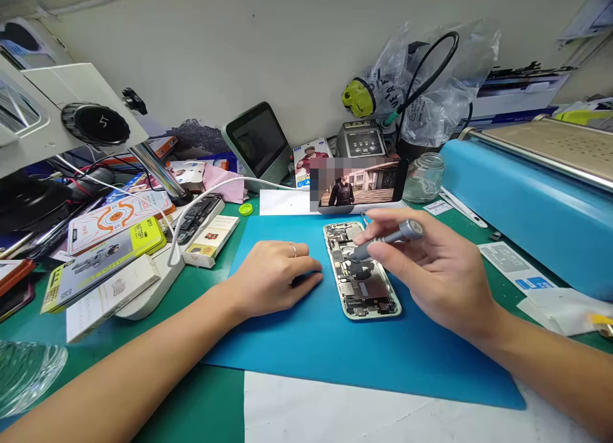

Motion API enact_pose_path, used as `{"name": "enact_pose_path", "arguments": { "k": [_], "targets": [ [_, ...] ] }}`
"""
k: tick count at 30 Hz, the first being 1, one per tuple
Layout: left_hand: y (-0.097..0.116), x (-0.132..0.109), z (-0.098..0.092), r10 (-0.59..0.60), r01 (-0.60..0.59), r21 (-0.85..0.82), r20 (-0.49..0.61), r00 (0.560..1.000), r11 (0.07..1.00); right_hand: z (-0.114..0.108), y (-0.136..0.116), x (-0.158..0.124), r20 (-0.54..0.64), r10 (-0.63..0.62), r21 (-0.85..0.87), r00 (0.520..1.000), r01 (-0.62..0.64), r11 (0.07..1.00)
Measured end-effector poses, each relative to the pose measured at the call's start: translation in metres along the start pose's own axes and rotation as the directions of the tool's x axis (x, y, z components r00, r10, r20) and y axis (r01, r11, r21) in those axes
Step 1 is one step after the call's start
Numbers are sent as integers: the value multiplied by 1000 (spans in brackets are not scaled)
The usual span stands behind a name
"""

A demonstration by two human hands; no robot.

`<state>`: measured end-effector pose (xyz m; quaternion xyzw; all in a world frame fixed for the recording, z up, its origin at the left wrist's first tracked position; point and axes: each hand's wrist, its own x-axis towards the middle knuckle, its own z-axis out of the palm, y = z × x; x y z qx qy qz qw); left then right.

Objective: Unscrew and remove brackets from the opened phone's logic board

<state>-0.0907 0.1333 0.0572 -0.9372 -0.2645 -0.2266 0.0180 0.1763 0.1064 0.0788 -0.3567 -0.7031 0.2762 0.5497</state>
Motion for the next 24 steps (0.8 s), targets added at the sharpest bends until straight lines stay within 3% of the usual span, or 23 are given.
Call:
{"name": "enact_pose_path", "arguments": {
  "k": [10, 14, 24],
  "targets": [
    [6, -4, -10, -57, 51, -92, -60, 997, 994, 2, 1, 1, -24, 6, -3, 1000, -6, 1000],
    [8, -3, -10, -47, 44, -87, -38, 998, 995, 2, 5, 4, -19, 0, -44, 1000, 0, 999],
    [25, 2, -3, 7, -10, -90, -27, 1000, 996, 4, 0, -1, 140, 86, 38, 987, -92, 995]
  ]
}}
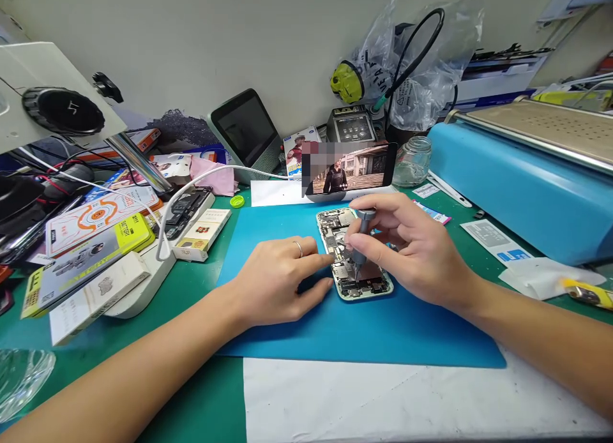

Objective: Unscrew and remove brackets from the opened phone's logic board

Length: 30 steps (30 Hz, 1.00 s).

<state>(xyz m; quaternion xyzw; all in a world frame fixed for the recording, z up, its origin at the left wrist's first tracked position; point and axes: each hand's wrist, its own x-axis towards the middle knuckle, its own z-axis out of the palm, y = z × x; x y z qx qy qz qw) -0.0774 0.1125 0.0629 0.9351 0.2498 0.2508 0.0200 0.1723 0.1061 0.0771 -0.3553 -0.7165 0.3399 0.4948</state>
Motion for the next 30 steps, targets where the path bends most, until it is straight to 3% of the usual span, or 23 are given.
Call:
{"name": "enact_pose_path", "arguments": {
  "k": [9, 20, 25, 30],
  "targets": [
    [9, 3, 5, -24, 23, -66, -12, 1000, 998, 3, 2, -3, 32, 46, 96, 998, -49, 994],
    [12, 13, 12, -67, 67, -114, 0, 998, 991, 1, 2, -2, 1, 18, 85, 1000, -18, 996],
    [15, 18, 13, -47, 55, -115, 65, 997, 992, -3, 4, -2, -57, -63, -11, 996, 62, 998],
    [17, 20, 14, -6, 13, -100, 77, 997, 995, -4, 4, -7, -29, -249, -109, 968, 244, 964]
  ]
}}
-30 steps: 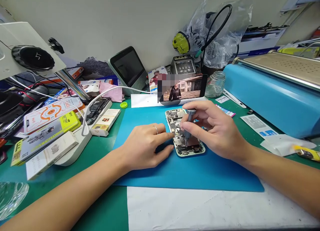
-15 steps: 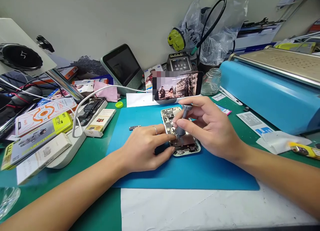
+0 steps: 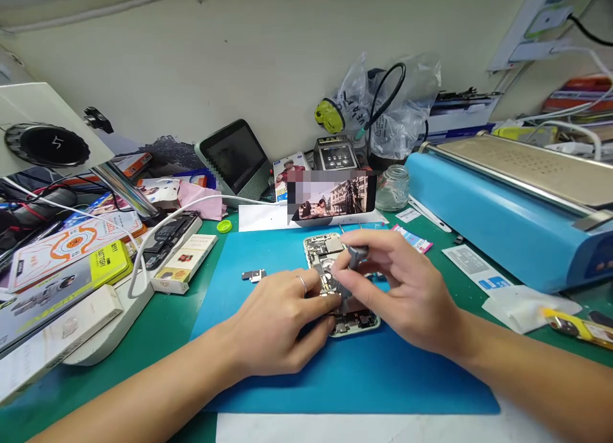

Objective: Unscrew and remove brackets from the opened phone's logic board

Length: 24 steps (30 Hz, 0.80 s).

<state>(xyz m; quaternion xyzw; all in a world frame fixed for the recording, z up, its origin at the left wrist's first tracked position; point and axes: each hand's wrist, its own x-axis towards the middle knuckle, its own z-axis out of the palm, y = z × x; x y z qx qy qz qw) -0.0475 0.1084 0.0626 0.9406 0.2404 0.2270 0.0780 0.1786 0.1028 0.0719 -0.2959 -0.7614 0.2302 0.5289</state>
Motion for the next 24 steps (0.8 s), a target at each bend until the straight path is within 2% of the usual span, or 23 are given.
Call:
{"name": "enact_pose_path", "arguments": {
  "k": [3, 7, 11, 13, 17, 19, 24],
  "targets": [
    [-1, 0, 3, 22, -22, 15, -23, 999, 1000, -2, -5, -3, 63, -134, -25, 989, 136, 990],
    [-4, -2, 7, 49, -48, 18, -58, 997, 999, -4, -12, -3, 178, -290, -55, 940, 304, 951],
    [-6, -3, 9, 49, -47, 27, -65, 997, 999, -4, -16, -3, 259, -342, -110, 903, 379, 919],
    [-6, -3, 7, 40, -38, 37, -56, 998, 999, -4, -15, -3, 251, -311, -98, 917, 343, 934],
    [-4, -3, 4, 22, -20, 66, -27, 999, 998, -3, -8, -4, 56, -133, -44, 989, 136, 990],
    [-4, -3, 2, 19, -18, 83, -18, 1000, 996, -2, -3, -2, -13, -70, -20, 997, 70, 997],
    [-6, -4, 0, 39, -39, 123, -1, 999, 992, -1, -1, 1, -38, 1, 21, 999, 0, 1000]
  ]
}}
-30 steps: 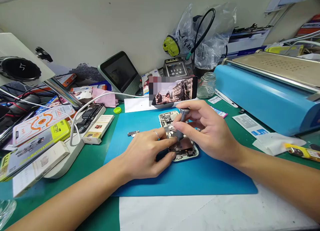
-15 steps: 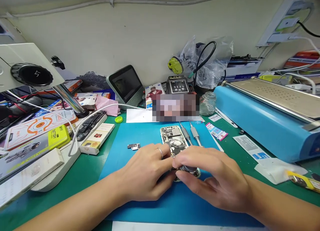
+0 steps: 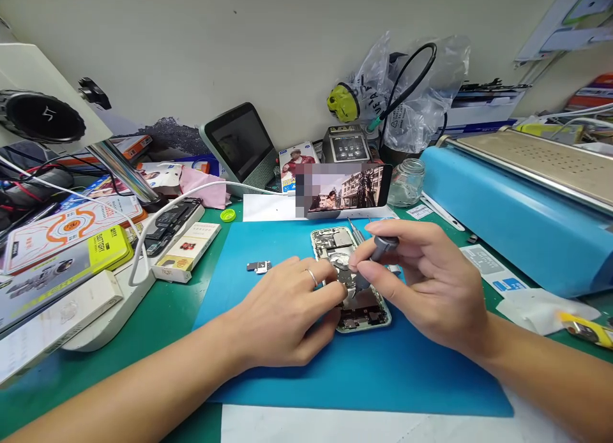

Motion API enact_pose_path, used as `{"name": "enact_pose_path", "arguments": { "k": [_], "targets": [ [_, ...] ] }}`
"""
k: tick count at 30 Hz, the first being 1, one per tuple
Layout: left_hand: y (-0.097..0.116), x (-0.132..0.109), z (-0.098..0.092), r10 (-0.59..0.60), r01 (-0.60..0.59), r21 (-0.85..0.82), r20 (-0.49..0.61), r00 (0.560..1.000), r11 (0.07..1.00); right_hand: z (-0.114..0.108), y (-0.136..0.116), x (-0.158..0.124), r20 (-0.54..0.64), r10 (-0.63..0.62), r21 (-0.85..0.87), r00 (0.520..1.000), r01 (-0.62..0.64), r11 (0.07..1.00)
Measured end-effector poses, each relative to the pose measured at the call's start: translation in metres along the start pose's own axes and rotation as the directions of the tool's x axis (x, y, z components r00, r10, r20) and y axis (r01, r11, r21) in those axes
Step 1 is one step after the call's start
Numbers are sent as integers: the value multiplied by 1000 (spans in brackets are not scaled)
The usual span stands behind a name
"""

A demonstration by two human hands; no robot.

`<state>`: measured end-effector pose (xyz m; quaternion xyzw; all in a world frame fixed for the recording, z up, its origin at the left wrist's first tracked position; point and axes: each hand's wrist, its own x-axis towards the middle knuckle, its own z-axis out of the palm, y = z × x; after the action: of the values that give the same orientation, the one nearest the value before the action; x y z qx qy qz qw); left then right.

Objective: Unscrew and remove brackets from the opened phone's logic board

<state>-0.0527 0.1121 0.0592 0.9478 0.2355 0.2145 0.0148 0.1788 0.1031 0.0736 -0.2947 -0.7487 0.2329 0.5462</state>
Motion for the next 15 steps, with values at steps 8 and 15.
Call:
{"name": "enact_pose_path", "arguments": {
  "k": [8, 15],
  "targets": [
    [-2, 0, 1, 57, -52, 97, -47, 997, 994, -2, 1, 0, -14, 14, 19, 1000, -13, 1000],
    [-9, 1, -11, 97, -52, 247, -174, 980, 968, -6, 10, 7, -101, 26, -29, 995, -29, 999]
  ]
}}
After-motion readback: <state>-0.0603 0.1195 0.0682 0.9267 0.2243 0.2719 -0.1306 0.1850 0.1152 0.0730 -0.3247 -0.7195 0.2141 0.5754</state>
